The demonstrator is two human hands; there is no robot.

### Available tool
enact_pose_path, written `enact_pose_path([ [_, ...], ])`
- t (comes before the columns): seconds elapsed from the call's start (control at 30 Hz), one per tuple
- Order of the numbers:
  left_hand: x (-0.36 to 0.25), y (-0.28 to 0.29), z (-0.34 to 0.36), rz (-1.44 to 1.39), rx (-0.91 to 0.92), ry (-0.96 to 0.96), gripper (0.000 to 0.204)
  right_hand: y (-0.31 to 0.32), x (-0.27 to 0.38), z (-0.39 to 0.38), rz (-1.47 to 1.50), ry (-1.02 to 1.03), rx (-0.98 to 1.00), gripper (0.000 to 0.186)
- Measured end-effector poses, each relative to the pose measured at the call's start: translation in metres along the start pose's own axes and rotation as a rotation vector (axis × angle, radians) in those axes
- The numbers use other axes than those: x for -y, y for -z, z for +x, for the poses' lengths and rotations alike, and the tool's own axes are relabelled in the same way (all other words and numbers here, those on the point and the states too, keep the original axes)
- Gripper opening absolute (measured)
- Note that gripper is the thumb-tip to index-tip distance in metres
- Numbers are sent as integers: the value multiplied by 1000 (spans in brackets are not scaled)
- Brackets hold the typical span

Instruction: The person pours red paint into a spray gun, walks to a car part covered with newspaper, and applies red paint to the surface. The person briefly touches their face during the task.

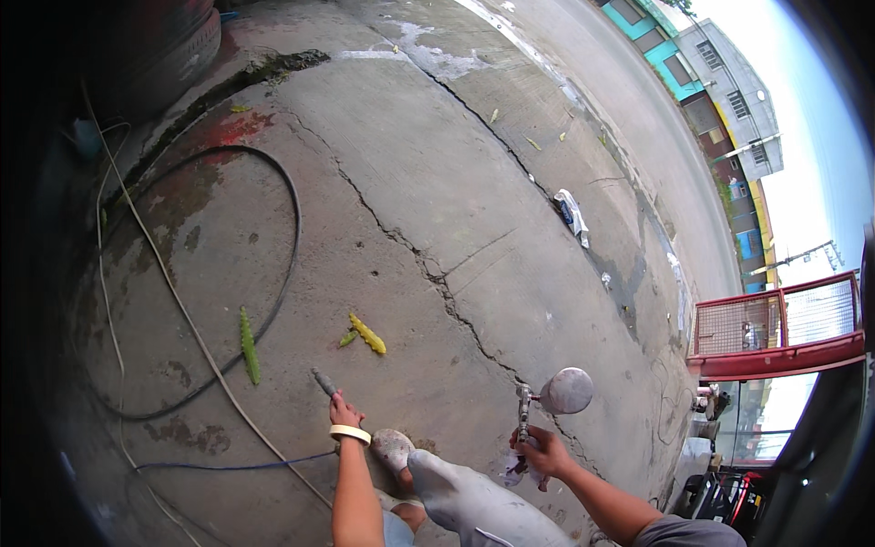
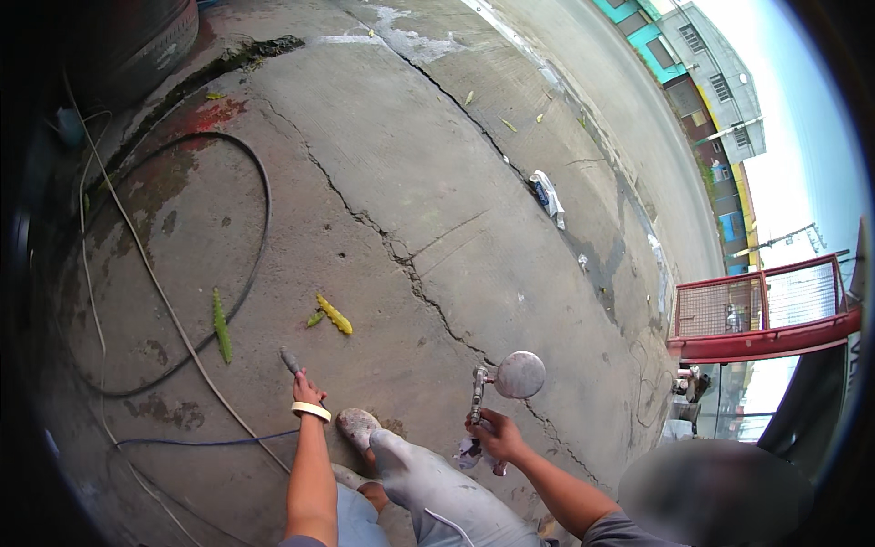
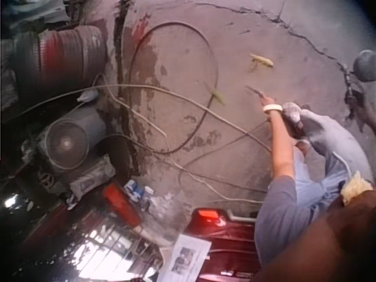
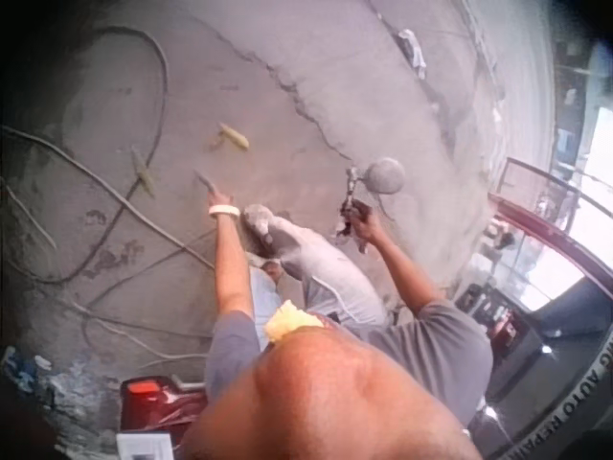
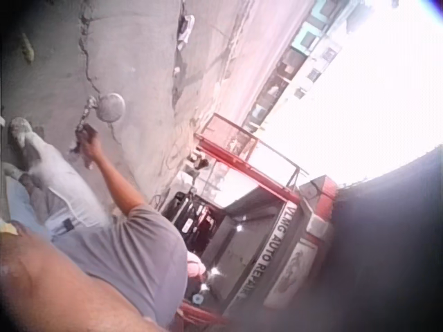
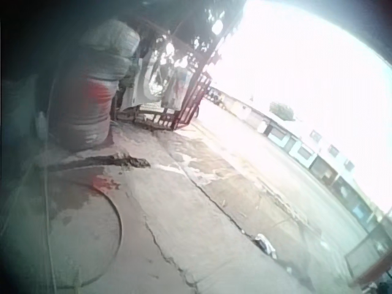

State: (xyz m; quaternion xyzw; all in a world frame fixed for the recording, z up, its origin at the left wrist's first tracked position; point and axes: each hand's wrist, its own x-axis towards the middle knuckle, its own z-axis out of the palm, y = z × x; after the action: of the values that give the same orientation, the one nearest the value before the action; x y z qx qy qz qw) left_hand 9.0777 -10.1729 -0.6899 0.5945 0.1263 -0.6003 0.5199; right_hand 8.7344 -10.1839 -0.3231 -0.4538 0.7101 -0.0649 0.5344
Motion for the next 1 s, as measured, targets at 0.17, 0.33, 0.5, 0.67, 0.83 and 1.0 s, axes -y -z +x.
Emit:
enact_pose_path([
  [0.17, -213, -63, -239, -285, 350, 55, 27, 40, 67, -78, -147, -97, 105, 48],
  [0.33, -414, -128, -489, -268, 774, -251, 56, 70, 230, -124, -330, 207, 160, 47],
  [0.5, -623, -194, -647, -223, 742, -894, 82, 61, 415, -137, -220, 367, 288, 42],
  [0.67, -733, -216, -679, -21, 560, -1249, 41, 30, 551, -118, -174, 505, 233, 40],
  [0.83, -802, -184, -614, 12, 496, -1058, 59, -13, 684, -99, 10, 510, 293, 33],
  [1.0, -824, -191, -554, 123, 356, -914, 45, -44, 835, -103, 235, 463, 412, 26],
])
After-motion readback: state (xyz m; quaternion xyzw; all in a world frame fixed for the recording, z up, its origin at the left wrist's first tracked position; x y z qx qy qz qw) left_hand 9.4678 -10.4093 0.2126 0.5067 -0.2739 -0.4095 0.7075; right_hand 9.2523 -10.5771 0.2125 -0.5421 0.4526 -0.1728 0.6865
